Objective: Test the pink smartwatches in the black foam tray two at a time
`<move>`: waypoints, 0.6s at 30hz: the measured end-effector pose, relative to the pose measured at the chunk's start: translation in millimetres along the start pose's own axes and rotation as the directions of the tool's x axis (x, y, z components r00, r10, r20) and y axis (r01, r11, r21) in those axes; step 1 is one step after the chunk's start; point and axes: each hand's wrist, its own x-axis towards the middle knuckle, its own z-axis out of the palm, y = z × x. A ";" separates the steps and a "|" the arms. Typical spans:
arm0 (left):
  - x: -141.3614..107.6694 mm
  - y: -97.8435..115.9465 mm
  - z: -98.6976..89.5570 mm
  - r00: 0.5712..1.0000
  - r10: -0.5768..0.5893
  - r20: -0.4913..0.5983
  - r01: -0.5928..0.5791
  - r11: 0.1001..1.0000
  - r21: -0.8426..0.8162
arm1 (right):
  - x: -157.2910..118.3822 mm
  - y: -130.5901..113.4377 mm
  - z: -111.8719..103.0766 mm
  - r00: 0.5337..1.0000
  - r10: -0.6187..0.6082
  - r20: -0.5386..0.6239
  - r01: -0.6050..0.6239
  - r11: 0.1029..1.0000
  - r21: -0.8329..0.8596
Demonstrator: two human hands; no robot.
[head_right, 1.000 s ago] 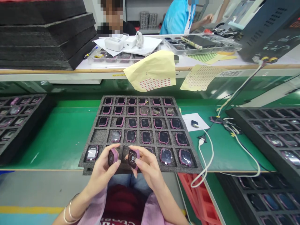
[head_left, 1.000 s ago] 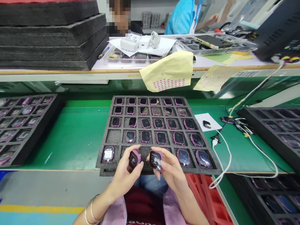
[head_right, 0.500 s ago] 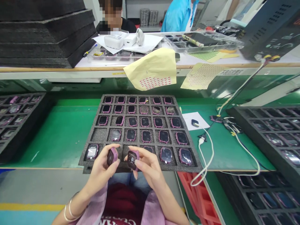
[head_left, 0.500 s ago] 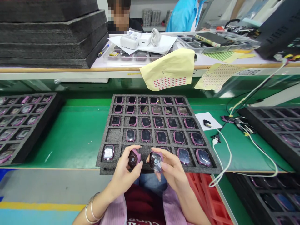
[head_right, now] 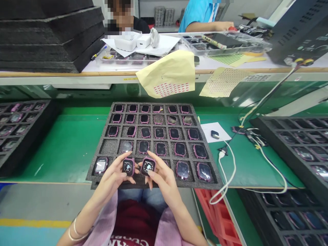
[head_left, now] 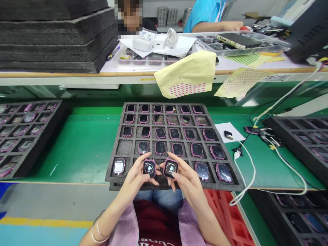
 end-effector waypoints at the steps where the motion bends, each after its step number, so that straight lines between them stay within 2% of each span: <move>1: -0.1 -1.5 -0.4 1.000 0.006 0.004 -0.006 1.000 0.003 | -0.4 1.1 0.5 1.000 -0.004 -0.007 0.004 1.000 -0.006; 6: -1.1 -6.9 -2.1 0.999 0.024 -0.025 -0.023 0.999 0.022 | -1.5 3.1 1.8 1.000 -0.023 -0.002 0.023 1.000 -0.013; 11: -3.1 -8.7 -3.9 1.000 0.030 0.002 -0.030 0.999 0.034 | -3.3 4.0 0.0 0.999 -0.041 0.001 0.041 0.999 0.001; 18: -1.7 -8.7 -4.9 0.999 0.041 0.036 -0.043 0.998 0.055 | -4.7 4.2 5.2 0.995 -0.056 -0.086 0.048 0.995 -0.093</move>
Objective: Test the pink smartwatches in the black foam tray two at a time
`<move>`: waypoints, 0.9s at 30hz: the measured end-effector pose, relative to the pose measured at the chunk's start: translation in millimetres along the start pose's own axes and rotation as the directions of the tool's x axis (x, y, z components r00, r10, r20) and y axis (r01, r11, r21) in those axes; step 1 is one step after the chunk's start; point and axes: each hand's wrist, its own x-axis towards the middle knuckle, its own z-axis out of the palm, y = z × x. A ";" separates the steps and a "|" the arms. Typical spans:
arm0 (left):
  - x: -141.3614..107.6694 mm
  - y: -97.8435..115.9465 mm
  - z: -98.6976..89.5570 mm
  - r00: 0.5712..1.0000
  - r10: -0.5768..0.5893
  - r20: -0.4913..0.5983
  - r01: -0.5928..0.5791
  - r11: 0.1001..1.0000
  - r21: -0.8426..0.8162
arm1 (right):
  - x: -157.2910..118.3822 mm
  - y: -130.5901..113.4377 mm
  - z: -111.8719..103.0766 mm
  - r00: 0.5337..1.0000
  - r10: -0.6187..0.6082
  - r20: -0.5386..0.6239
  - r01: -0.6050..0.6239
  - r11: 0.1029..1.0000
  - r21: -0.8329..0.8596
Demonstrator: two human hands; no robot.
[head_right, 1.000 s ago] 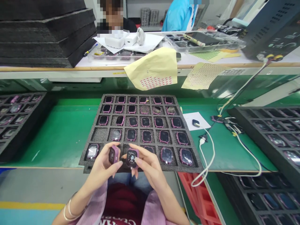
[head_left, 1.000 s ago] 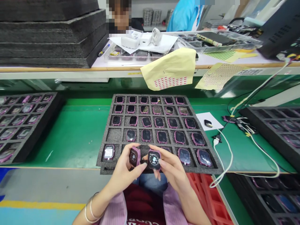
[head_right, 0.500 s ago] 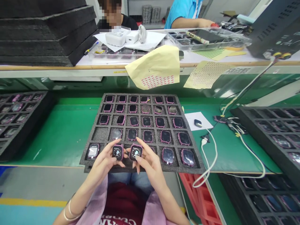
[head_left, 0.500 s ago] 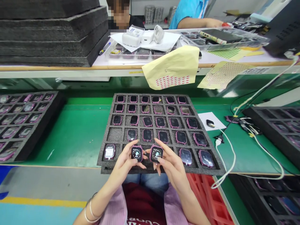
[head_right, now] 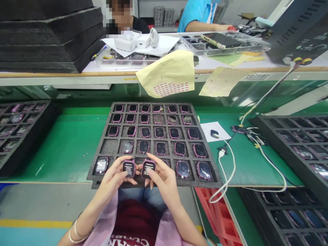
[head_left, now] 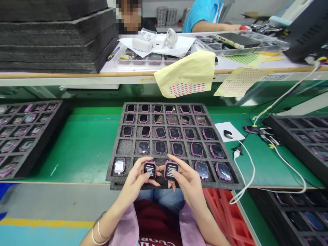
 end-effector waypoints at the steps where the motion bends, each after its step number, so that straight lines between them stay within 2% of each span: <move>1: 0.0 0.3 0.1 1.000 -0.002 0.005 0.002 1.000 0.006 | 0.3 0.1 0.7 1.000 -0.003 -0.011 0.003 1.000 -0.023; 3: -1.0 1.4 0.4 1.000 -0.002 0.013 0.002 1.000 0.017 | 0.8 0.1 1.0 1.000 -0.015 -0.012 0.014 0.999 -0.052; 8: -5.6 7.8 2.4 1.000 0.001 -0.011 -0.001 0.999 0.047 | -0.9 -6.5 -3.6 0.993 -0.031 0.115 0.040 0.996 -0.080; 13: -6.5 17.6 5.0 0.997 0.001 -0.078 0.007 0.995 0.101 | 0.0 -12.4 -10.0 0.983 0.024 0.181 0.041 0.938 -0.343; 16: -6.7 19.6 3.9 0.995 0.008 -0.102 0.003 0.994 0.110 | 6.5 -9.5 -8.8 0.983 -0.022 0.180 0.127 0.792 -0.597; 19: -7.7 19.0 0.7 0.994 0.018 -0.108 -0.007 0.995 0.100 | 13.8 -7.8 -2.9 0.954 -0.129 0.271 0.298 0.513 -0.805; 21: -8.6 19.1 -1.4 0.995 0.020 -0.099 -0.011 0.996 0.084 | 16.1 -10.4 0.3 0.919 -0.147 0.367 0.395 0.357 -0.846; 24: -10.0 20.9 -3.0 0.998 0.024 -0.063 -0.020 0.997 0.071 | 13.3 -20.0 -3.9 0.897 -0.151 0.414 0.441 0.259 -0.860; 27: -11.0 21.1 -3.7 0.998 0.045 -0.042 -0.040 0.991 0.129 | 6.0 -30.7 -22.6 0.903 -0.264 0.340 0.398 0.210 -0.893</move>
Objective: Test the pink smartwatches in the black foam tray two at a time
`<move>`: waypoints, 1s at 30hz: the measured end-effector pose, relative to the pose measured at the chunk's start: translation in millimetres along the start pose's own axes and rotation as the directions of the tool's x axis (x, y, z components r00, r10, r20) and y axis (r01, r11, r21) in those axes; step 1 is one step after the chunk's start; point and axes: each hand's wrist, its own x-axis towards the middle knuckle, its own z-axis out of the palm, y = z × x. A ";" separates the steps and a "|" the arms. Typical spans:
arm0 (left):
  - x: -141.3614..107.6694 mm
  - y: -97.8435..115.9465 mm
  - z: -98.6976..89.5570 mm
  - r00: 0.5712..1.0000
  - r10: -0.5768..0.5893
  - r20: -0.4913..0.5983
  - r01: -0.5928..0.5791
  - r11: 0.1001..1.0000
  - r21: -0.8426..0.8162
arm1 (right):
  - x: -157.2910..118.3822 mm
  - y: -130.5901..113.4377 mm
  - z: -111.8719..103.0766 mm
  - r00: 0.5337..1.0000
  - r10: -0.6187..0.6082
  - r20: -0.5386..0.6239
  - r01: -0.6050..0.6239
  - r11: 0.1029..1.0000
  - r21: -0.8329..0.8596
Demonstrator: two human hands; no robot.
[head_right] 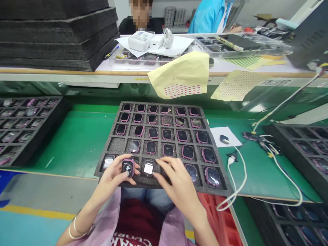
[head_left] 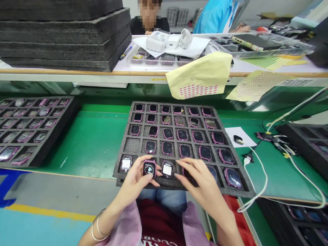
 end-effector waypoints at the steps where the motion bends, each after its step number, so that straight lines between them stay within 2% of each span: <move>1: -0.3 -1.0 -0.5 1.000 0.007 -0.007 -0.007 0.999 0.040 | -4.6 5.7 -5.1 0.998 0.033 -0.048 -0.034 0.999 -0.034; 3: -0.9 -4.9 -2.1 0.999 0.024 -0.039 -0.018 0.989 0.147 | -14.0 17.2 -12.3 0.988 0.105 -0.116 -0.120 0.985 -0.127; 6: -1.3 -11.8 -5.5 0.995 0.050 -0.084 -0.025 0.960 0.277 | -25.6 27.4 -13.5 0.976 0.159 -0.147 -0.192 0.950 -0.247; 10: 0.4 -12.8 -5.8 0.994 0.049 -0.096 -0.023 0.968 0.251 | -30.8 22.7 -2.0 0.964 0.176 -0.200 -0.232 0.923 -0.306; 13: 2.9 -6.8 -1.6 0.995 0.015 -0.094 0.005 0.977 0.215 | -28.4 13.0 8.8 0.922 0.223 -0.317 -0.301 0.927 -0.224; 15: 4.8 -2.8 2.4 0.996 -0.006 -0.087 0.024 0.978 0.206 | -25.5 6.4 15.5 0.930 0.215 -0.299 -0.286 0.933 -0.219; 18: 7.5 0.0 9.3 0.995 -0.034 -0.093 0.052 0.977 0.207 | -21.2 -3.0 23.3 0.966 0.194 -0.169 -0.239 0.919 -0.312; 21: 9.3 -0.5 15.6 0.993 -0.043 -0.108 0.072 0.958 0.279 | -18.5 -10.0 27.0 0.957 0.250 -0.151 -0.287 0.900 -0.329; 24: 9.5 -2.2 18.6 0.991 -0.036 -0.131 0.082 0.927 0.367 | -17.6 -11.5 26.5 0.926 0.328 -0.188 -0.366 0.903 -0.226; 26: 9.2 -3.8 18.4 0.988 -0.031 -0.153 0.092 0.909 0.407 | -16.9 -9.6 24.1 0.905 0.376 -0.201 -0.391 0.920 -0.039; 28: 8.9 -6.2 16.9 0.985 -0.028 -0.168 0.100 0.895 0.434 | -15.5 -7.0 20.4 0.906 0.390 -0.166 -0.354 0.911 0.210; 30: 9.0 -9.5 14.9 0.985 -0.018 -0.173 0.095 0.889 0.449 | -13.5 -6.0 16.4 0.932 0.345 -0.113 -0.265 0.859 0.438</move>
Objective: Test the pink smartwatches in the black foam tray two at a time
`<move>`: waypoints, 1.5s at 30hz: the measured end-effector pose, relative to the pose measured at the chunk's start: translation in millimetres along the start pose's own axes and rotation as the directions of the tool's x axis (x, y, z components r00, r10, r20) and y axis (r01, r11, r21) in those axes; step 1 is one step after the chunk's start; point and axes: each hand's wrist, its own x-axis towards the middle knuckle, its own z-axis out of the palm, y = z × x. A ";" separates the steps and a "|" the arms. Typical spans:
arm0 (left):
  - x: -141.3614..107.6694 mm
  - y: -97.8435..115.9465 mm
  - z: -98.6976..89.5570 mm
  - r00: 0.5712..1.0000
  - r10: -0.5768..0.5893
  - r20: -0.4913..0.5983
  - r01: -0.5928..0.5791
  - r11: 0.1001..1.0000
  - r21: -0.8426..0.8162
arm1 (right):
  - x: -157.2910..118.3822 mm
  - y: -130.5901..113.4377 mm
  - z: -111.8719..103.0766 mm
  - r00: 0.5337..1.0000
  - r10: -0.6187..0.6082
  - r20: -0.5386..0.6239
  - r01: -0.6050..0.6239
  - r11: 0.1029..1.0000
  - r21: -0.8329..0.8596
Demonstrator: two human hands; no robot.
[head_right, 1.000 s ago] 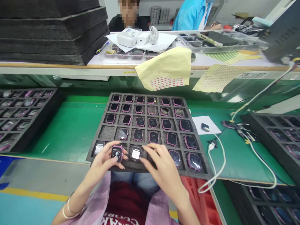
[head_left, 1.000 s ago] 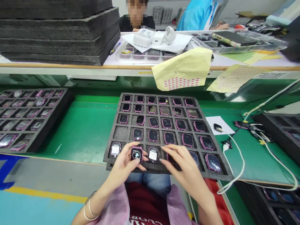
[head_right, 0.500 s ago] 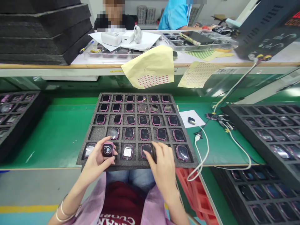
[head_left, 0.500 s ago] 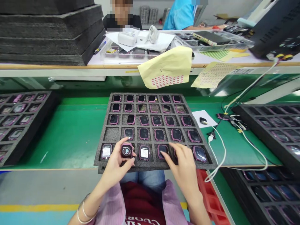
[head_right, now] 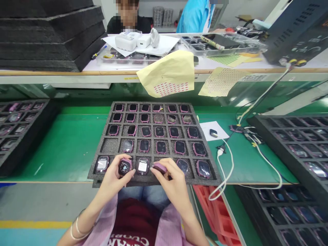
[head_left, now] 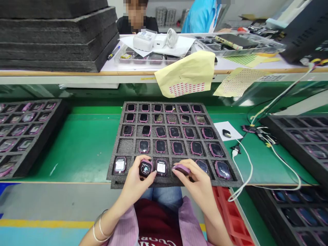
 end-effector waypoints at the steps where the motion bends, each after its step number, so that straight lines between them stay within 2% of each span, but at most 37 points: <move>1: 0.3 -2.0 -0.1 1.000 0.006 0.000 -0.006 1.000 0.002 | 1.1 -1.3 -1.1 0.999 -0.011 0.032 0.007 0.993 0.119; 2: 0.6 -3.8 -0.2 1.000 0.015 0.000 -0.015 1.000 0.001 | 2.0 -3.0 -1.6 0.998 -0.005 0.060 -0.009 0.972 0.233; 4: 0.8 -6.3 -0.5 1.000 0.031 -0.003 -0.031 1.000 -0.002 | 3.5 -6.4 -1.1 0.991 0.073 0.115 -0.115 0.900 0.420; 7: 0.1 -6.5 -1.2 0.999 0.037 -0.008 -0.037 0.999 -0.001 | 6.3 -9.3 0.3 0.960 0.213 0.185 -0.281 0.776 0.565; 12: -1.2 -1.3 -1.6 1.000 0.000 -0.010 -0.001 0.999 -0.047 | 9.9 -4.0 -2.4 0.918 0.142 0.371 -0.371 0.641 0.672; 17: -1.0 0.1 -2.0 0.999 -0.032 0.009 0.033 0.994 -0.107 | 7.2 3.3 0.9 0.929 0.166 0.330 -0.365 0.553 0.749; 21: -1.4 0.0 -2.5 0.999 -0.041 0.007 0.041 0.992 -0.115 | 5.4 4.8 4.0 0.912 0.137 0.387 -0.405 0.465 0.787; 27: -3.6 4.6 -3.3 0.999 -0.044 -0.008 0.042 0.990 -0.138 | 3.8 4.5 3.3 0.898 0.155 0.411 -0.434 0.458 0.775; 35: -4.7 3.6 -3.1 1.000 -0.016 0.025 0.018 0.998 -0.057 | 2.3 5.8 6.0 0.905 0.172 0.389 -0.423 0.461 0.780; 41: -7.2 4.6 -2.1 1.000 -0.003 0.025 0.004 0.999 -0.037 | 2.0 1.5 5.2 0.909 0.139 0.393 -0.414 0.402 0.817; 45: -8.4 5.2 -2.8 1.000 0.016 -0.003 -0.016 1.000 -0.022 | 2.8 -1.0 4.1 0.906 0.178 0.385 -0.424 0.392 0.817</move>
